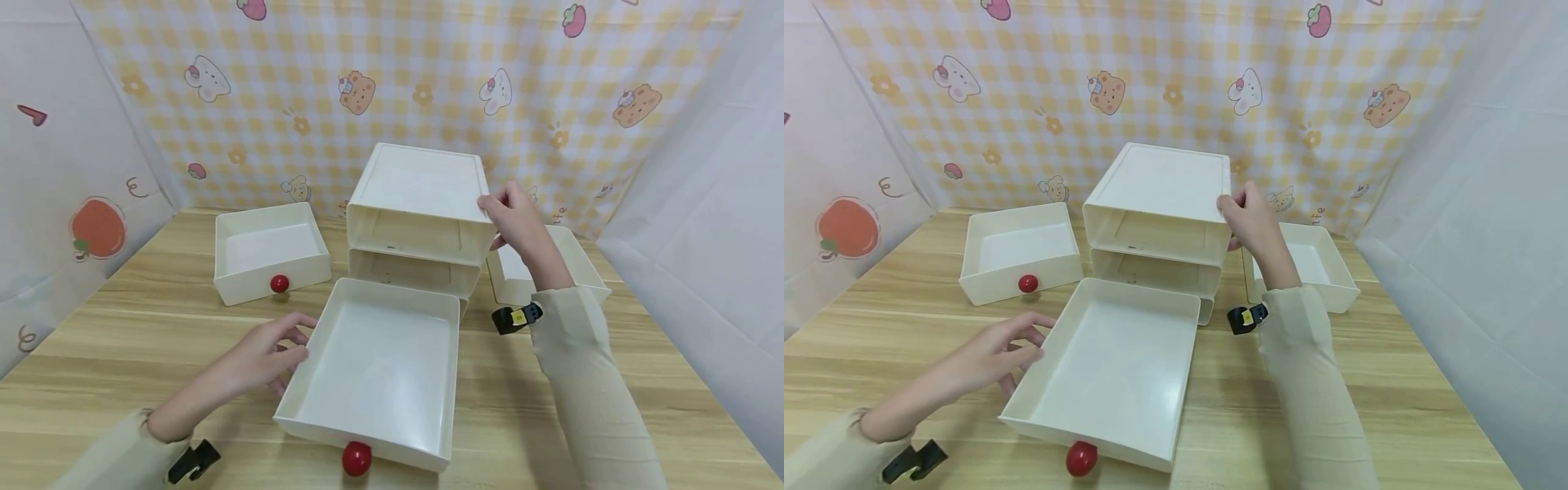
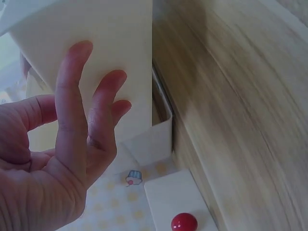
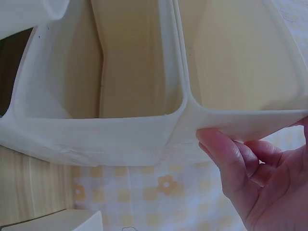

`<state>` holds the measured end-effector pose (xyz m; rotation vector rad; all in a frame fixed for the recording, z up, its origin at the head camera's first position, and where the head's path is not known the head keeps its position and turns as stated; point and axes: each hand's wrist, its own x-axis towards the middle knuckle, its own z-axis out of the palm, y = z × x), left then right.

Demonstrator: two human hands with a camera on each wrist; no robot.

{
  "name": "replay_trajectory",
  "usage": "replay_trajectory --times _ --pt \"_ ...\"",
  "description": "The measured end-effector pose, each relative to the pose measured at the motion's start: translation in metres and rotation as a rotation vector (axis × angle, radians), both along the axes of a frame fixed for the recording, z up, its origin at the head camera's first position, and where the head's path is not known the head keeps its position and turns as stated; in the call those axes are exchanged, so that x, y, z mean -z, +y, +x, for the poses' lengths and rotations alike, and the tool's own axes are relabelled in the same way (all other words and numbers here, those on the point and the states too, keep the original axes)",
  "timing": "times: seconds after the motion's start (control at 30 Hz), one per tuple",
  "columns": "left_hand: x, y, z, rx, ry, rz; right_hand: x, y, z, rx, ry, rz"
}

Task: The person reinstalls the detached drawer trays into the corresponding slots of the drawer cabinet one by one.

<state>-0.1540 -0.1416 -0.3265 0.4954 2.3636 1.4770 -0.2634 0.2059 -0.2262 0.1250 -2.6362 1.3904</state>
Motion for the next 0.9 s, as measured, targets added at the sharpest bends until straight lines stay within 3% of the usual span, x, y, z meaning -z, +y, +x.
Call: replay_trajectory --times 0.57,0.9 --pt "0.010 0.019 -0.007 0.027 -0.031 -0.021 0.001 -0.001 0.001 0.006 0.000 -0.014" --pt "0.011 0.022 -0.010 0.007 -0.031 -0.037 0.003 0.000 -0.001 0.019 0.015 -0.011"
